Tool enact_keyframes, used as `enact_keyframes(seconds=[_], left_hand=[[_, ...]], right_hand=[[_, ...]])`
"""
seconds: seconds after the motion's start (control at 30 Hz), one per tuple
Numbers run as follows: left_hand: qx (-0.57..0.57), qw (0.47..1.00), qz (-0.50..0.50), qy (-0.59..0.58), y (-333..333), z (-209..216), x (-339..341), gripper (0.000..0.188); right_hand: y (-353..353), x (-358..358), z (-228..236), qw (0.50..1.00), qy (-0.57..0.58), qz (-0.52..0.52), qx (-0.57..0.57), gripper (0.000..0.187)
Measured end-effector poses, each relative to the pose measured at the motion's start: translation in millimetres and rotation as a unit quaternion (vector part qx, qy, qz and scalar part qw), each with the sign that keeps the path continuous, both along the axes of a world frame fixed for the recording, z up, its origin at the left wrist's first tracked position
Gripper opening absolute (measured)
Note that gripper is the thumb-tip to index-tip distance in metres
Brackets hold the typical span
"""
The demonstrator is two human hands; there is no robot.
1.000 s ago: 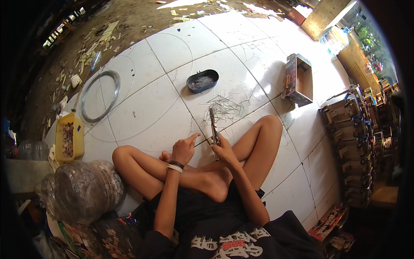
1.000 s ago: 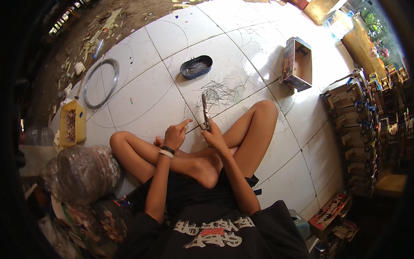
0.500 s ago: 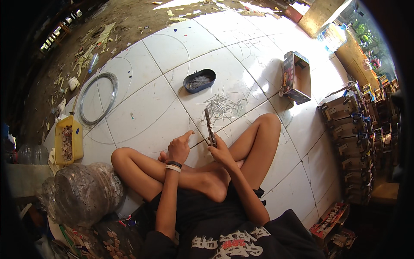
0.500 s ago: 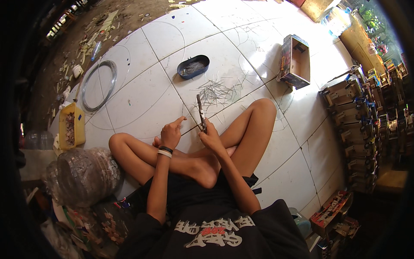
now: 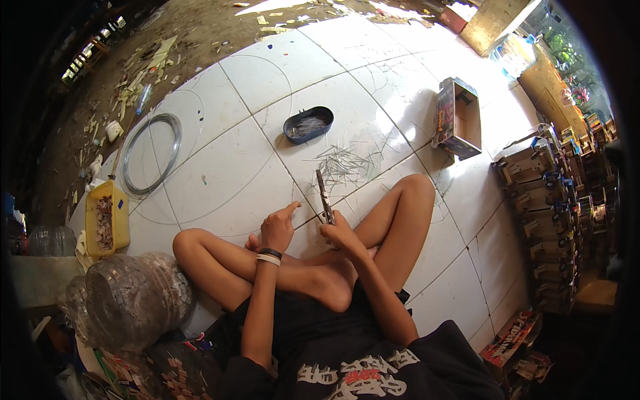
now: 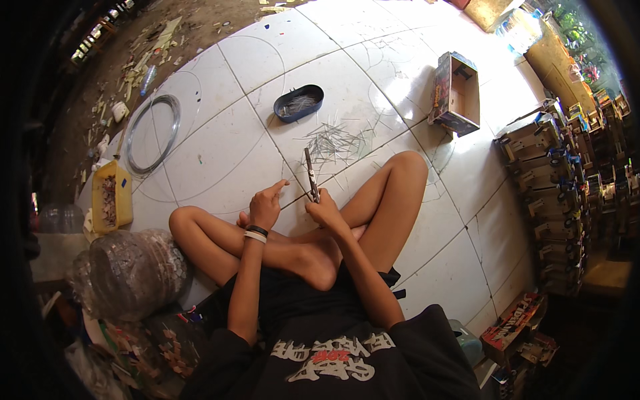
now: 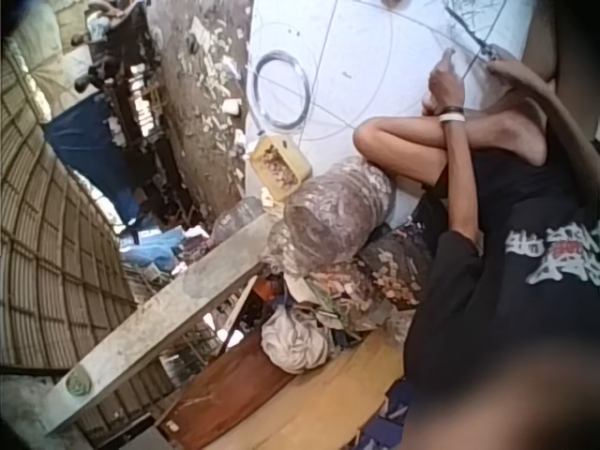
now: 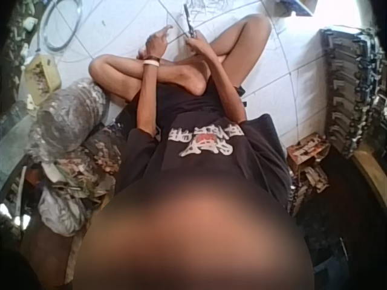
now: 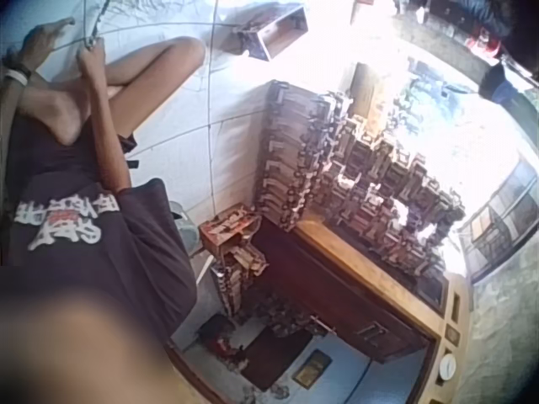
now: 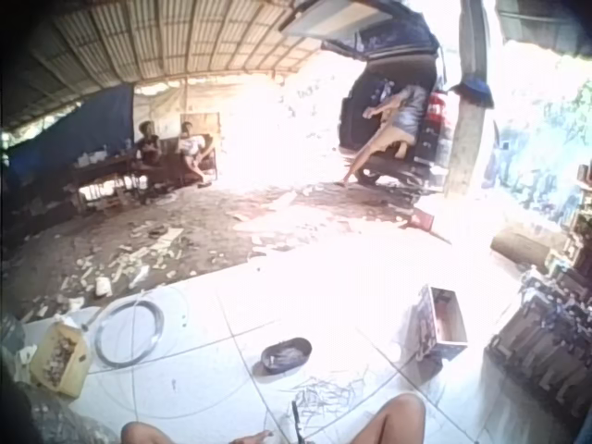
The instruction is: The person sits cross-legged on a tiled floor and repeatedly cuts short lengths of thin metal wire from a coil using pliers. Cut pieces are dropped onto the floor, forming a growing pile. The person occasionally pauses to adjust the coil or reposition the wire before continuing to cut.
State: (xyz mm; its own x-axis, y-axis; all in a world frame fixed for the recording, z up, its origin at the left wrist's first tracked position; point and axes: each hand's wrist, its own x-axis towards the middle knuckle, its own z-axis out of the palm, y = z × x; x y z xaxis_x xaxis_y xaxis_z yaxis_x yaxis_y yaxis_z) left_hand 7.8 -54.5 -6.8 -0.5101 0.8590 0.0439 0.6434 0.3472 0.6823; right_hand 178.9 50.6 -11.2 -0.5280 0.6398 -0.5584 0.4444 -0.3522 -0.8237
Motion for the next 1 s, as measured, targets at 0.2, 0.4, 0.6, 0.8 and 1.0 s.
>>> enact_keyframes(seconds=[0.2, 0.4, 0.6, 0.8, 1.0], left_hand=[[0.013, 1.000, 0.001, 0.005, 0.4, -0.1, -0.4, 0.039], [0.019, 1.000, 0.021, -0.010, 1.4, -4.2, -2.0, 0.037], [0.007, 1.000, 0.030, -0.002, 2.9, -7.0, -1.6, 0.037], [-0.016, 1.000, 0.024, -0.012, 4.4, -5.9, 0.4, 0.037], [-0.015, 1.000, 0.018, -0.008, 7.5, -1.7, 1.9, 0.038]], right_hand=[[0.5, -3.7, -10.6, 0.998, -0.044, 0.006, 0.051, 0.033], [-4.9, -8.3, -23.6, 0.992, -0.055, -0.012, 0.113, 0.031], [-16.2, -9.5, -29.6, 0.991, 0.093, -0.043, 0.083, 0.042], [-19.7, -9.2, -26.2, 0.989, 0.121, -0.008, 0.083, 0.055], [-24.3, -10.2, -16.0, 0.989, 0.121, 0.001, 0.090, 0.058]])
